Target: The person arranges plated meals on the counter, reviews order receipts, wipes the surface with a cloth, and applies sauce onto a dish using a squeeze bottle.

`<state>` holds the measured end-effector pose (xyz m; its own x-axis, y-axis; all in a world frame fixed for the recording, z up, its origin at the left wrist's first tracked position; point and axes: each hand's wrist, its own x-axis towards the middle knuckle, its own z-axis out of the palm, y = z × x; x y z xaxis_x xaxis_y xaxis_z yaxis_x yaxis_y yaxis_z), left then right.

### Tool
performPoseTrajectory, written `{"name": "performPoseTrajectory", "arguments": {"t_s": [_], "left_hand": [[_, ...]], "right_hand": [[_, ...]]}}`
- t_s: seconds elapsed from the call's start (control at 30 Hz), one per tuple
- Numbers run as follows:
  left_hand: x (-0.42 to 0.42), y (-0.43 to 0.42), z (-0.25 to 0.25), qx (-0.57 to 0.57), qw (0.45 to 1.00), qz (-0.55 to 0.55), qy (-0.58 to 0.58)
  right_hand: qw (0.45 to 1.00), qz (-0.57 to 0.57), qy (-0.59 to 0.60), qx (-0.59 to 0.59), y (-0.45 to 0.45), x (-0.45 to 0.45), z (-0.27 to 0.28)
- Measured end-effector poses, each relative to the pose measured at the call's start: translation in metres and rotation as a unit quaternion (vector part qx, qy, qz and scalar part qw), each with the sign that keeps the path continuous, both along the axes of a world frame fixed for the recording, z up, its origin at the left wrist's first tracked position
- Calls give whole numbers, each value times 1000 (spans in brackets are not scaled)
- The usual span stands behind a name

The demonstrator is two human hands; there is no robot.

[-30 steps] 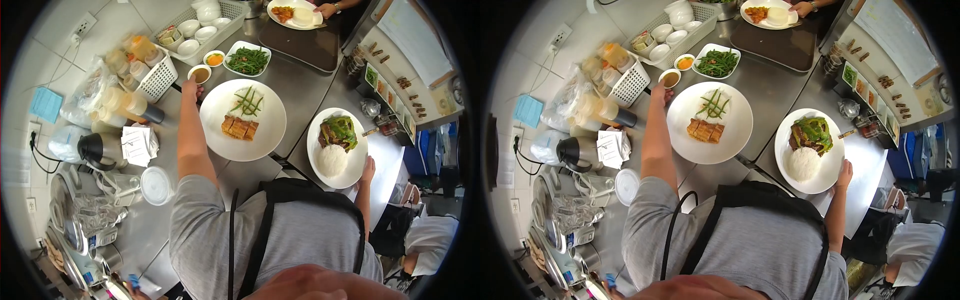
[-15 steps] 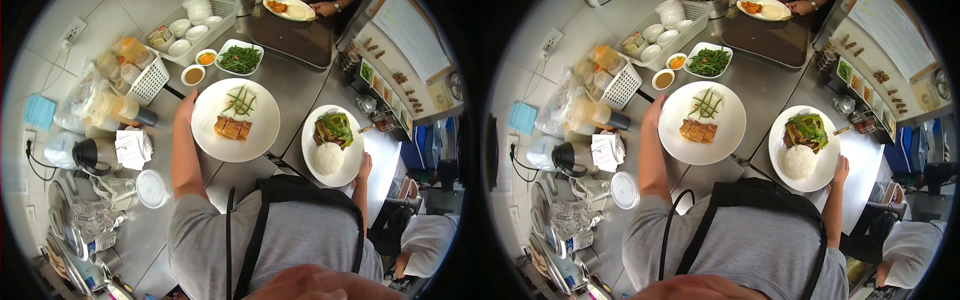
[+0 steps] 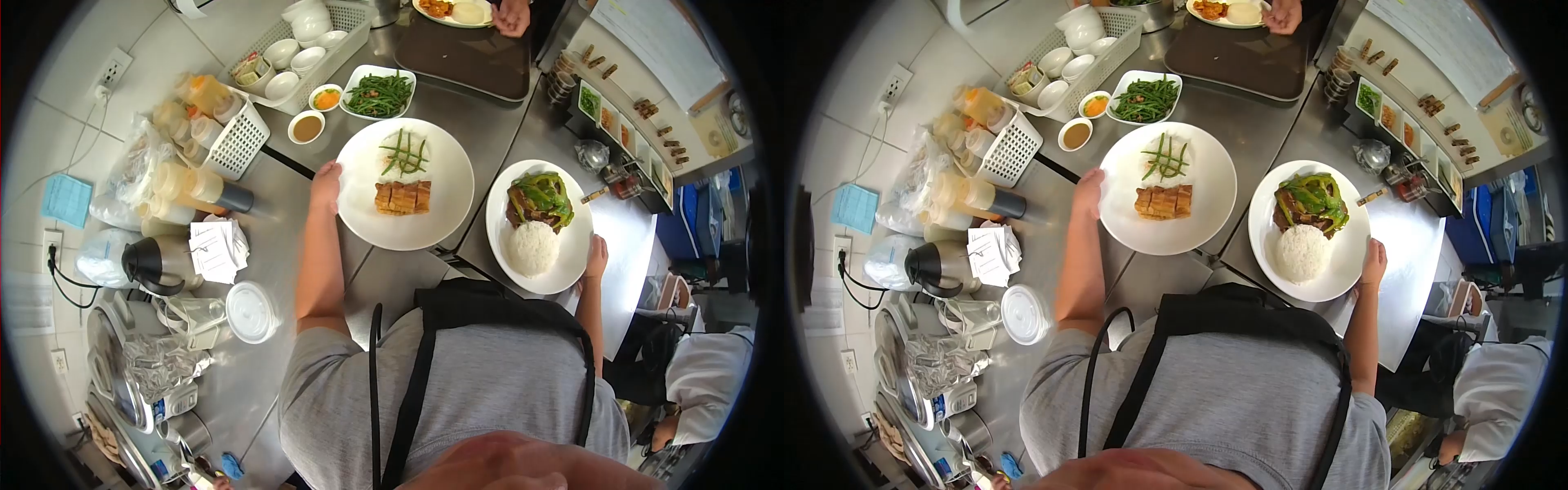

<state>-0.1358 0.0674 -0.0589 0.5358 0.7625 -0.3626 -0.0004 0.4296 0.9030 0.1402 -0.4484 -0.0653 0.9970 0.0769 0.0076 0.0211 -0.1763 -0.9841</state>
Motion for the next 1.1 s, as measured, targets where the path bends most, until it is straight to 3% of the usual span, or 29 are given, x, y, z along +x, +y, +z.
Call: {"name": "performPoseTrajectory", "arguments": {"t_s": [0.17,0.3,0.73,0.83,0.93,0.97,1.0,1.07,1.1], "left_hand": [[27,-41,33,-9,998,58,-3],[51,-35,1,-17,997,70,-31],[112,-18,-7,-25,994,76,-72],[119,-14,-6,11,998,54,-8],[108,-16,23,5,989,149,25],[102,4,-5,175,949,242,104],[93,29,-32,338,866,324,176],[64,52,-14,183,854,418,251],[52,70,-16,147,871,407,232]], "right_hand": [[1000,-5,8,9,1,0,-1],[1000,-17,14,8,1,0,-2],[1000,-4,11,-5,-4,2,-5],[1000,6,8,-5,-2,-1,-5],[1000,7,3,1,-3,1,-6],[1000,5,1,2,-4,1,-6],[1000,3,2,2,-4,2,-6],[1000,-3,6,2,-3,-1,-5],[1000,-2,19,12,-4,-2,-5]]}}
